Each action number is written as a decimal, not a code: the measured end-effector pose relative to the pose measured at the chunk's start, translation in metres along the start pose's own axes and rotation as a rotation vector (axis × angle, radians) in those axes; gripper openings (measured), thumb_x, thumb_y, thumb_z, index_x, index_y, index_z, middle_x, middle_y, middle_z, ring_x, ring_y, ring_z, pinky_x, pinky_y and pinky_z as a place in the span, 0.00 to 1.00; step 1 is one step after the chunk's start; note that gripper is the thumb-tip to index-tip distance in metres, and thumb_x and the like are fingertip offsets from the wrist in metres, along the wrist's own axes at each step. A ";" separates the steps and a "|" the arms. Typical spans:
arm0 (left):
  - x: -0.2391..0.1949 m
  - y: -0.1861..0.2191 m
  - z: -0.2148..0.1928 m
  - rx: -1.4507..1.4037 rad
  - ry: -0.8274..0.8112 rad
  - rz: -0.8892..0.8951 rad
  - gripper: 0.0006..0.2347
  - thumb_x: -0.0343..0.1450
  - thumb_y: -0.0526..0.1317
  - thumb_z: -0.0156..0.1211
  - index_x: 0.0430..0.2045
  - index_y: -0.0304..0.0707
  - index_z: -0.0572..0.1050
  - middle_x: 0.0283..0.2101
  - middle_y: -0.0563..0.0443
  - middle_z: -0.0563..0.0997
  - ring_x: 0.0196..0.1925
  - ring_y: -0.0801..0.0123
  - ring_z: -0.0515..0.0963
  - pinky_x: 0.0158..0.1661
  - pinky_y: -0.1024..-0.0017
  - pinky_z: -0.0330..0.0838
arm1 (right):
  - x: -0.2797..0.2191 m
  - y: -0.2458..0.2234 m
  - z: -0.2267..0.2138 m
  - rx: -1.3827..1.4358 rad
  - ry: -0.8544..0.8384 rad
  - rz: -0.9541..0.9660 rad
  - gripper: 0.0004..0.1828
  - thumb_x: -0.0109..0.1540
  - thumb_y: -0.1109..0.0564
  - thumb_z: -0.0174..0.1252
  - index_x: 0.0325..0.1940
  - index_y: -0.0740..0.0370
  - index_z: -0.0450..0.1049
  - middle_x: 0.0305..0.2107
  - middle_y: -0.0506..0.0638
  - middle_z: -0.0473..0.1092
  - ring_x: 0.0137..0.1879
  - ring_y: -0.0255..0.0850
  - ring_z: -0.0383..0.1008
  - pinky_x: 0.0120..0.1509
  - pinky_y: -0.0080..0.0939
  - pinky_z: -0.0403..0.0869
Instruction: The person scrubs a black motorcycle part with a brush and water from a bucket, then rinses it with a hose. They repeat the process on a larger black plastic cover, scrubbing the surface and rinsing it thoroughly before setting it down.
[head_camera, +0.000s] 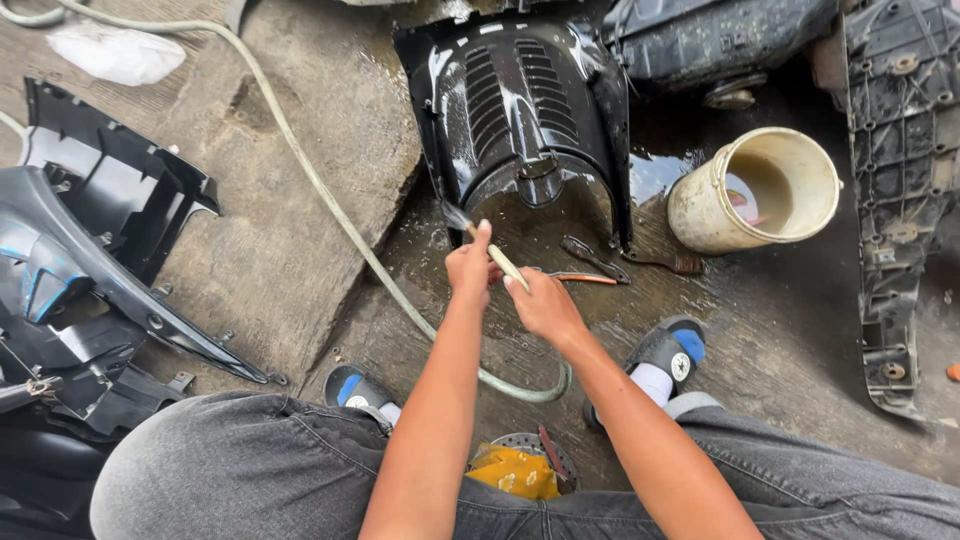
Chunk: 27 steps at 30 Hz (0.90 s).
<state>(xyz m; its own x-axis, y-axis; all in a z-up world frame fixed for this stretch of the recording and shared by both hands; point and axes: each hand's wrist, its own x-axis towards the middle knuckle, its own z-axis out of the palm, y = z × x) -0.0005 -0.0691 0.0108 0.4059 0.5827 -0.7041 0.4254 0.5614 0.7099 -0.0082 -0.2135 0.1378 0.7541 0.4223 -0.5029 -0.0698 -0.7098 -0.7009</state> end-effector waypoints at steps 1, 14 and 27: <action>-0.002 0.005 0.002 -0.008 0.000 0.008 0.26 0.65 0.55 0.71 0.39 0.25 0.77 0.32 0.40 0.77 0.27 0.59 0.82 0.24 0.69 0.80 | 0.001 0.005 0.001 -0.004 0.002 -0.010 0.22 0.63 0.43 0.48 0.49 0.58 0.78 0.28 0.63 0.76 0.46 0.61 0.79 0.50 0.60 0.73; -0.010 0.022 0.050 -0.191 -0.181 -0.124 0.19 0.63 0.47 0.77 0.35 0.34 0.75 0.24 0.55 0.72 0.21 0.70 0.79 0.23 0.71 0.79 | -0.034 -0.012 -0.006 0.086 0.304 0.055 0.20 0.67 0.44 0.45 0.44 0.59 0.76 0.19 0.64 0.71 0.34 0.64 0.77 0.42 0.60 0.70; -0.011 0.020 0.078 -0.291 -0.639 -0.318 0.10 0.72 0.45 0.64 0.37 0.37 0.80 0.31 0.53 0.81 0.32 0.72 0.83 0.34 0.77 0.79 | -0.027 0.016 -0.007 0.275 0.452 0.090 0.18 0.67 0.44 0.49 0.37 0.60 0.74 0.22 0.64 0.70 0.36 0.58 0.75 0.44 0.59 0.69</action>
<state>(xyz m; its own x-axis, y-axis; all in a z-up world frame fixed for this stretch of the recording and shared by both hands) 0.0670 -0.1102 0.0308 0.7260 -0.0354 -0.6868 0.4054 0.8287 0.3858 -0.0253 -0.2399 0.1441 0.9390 0.0387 -0.3417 -0.2699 -0.5325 -0.8022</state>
